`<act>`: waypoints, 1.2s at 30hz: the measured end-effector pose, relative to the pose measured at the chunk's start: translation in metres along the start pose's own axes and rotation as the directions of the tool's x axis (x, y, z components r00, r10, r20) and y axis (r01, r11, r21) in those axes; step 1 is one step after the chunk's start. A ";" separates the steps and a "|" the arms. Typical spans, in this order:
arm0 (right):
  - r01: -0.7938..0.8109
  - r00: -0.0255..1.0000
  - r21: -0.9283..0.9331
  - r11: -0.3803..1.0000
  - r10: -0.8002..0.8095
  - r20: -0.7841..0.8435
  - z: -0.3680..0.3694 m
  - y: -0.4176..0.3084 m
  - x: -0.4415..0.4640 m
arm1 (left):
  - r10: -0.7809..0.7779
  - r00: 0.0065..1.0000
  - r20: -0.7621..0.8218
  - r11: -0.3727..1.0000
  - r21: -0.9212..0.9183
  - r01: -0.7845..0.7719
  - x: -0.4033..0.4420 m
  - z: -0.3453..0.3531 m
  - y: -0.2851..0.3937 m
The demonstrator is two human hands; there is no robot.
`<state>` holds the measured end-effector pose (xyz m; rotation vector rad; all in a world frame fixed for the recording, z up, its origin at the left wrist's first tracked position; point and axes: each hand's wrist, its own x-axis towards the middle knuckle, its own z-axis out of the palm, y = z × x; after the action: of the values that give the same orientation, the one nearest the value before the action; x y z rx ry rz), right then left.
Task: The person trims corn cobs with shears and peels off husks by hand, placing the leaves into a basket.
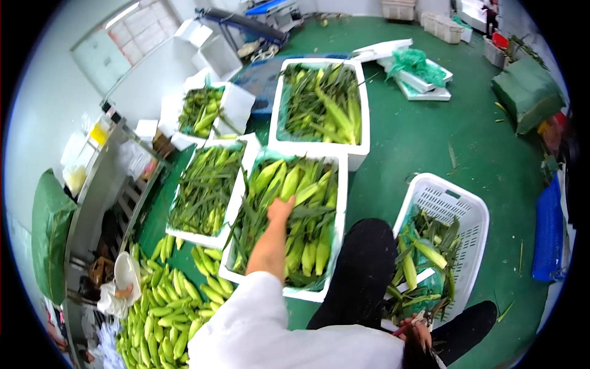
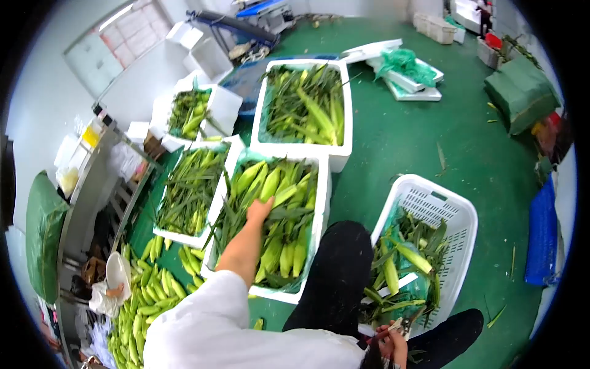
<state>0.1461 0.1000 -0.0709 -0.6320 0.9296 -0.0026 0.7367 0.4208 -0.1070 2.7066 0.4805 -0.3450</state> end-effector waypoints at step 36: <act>0.416 0.904 -0.400 0.817 -0.419 0.086 -0.026 -0.121 0.026 | 0.719 0.225 0.658 0.606 -0.434 -0.667 -0.416 0.000 0.130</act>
<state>0.1745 -0.0193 -0.0394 -1.2252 0.7828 -0.2086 0.4059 0.1895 0.0573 2.0356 -0.9784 -1.1376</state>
